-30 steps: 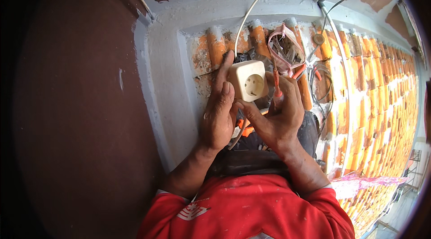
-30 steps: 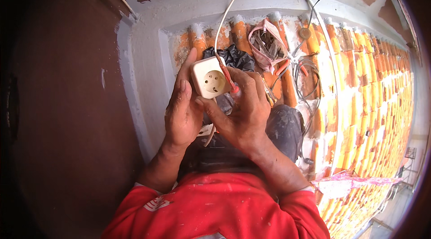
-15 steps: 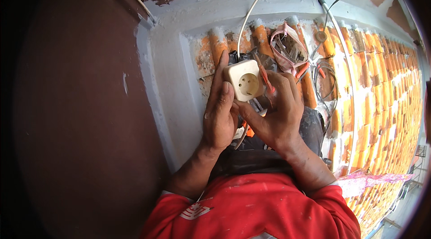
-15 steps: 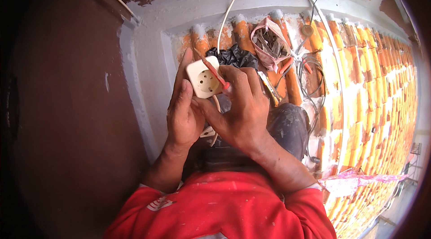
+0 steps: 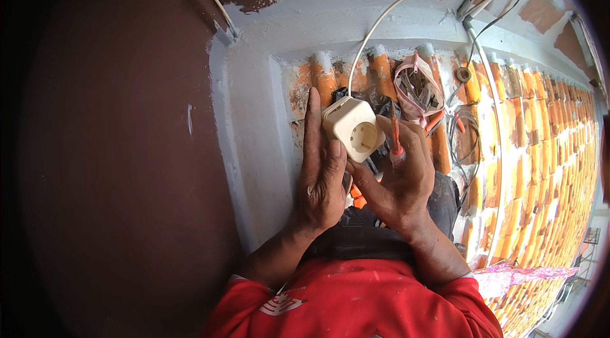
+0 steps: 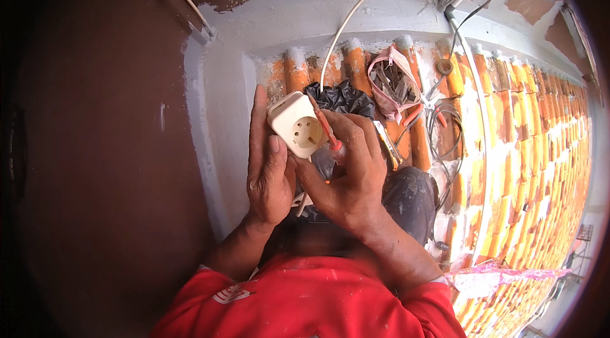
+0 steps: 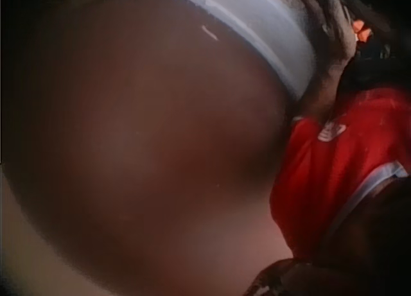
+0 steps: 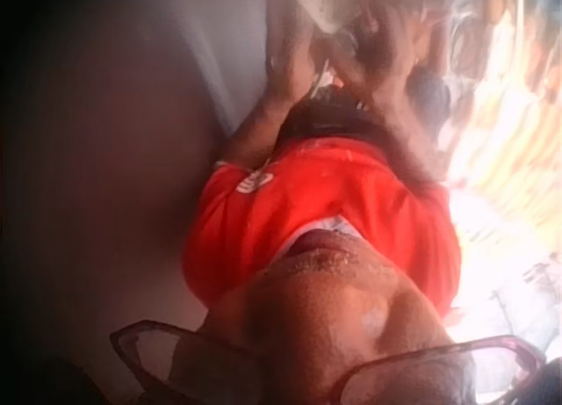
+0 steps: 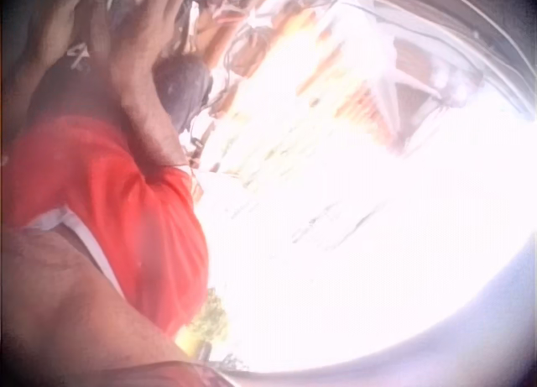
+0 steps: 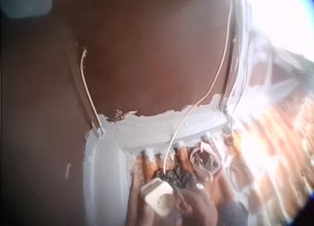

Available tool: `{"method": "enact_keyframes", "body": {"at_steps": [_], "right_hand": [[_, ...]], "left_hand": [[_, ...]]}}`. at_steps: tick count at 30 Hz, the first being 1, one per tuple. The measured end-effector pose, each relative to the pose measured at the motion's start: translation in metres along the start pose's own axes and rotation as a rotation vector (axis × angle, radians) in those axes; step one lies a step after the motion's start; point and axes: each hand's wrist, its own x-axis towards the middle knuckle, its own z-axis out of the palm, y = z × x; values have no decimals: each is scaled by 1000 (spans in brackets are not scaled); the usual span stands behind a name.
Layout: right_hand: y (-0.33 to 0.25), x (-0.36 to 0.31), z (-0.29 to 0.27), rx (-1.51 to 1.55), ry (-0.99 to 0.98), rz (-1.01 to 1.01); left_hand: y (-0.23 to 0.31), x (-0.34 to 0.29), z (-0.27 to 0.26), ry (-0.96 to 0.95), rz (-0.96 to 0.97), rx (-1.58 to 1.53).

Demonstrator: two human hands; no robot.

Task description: The person connects wires to a wall socket, secures the connections with a screwdriver, and then strips and prepares additional wiring. The person works on a partially finished wall with exposed brick and conduit.

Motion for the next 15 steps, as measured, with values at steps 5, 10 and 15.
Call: {"method": "enact_keyframes", "body": {"at_steps": [5,10,15], "right_hand": [[10,-22,1,461,30,133],[0,-24,-3,610,-45,272],[-22,-12,-24,608,-234,603]], "left_hand": [[21,-8,15,-37,65,28],[12,-10,1,-9,116,3],[25,-4,3,39,24,-194]]}}
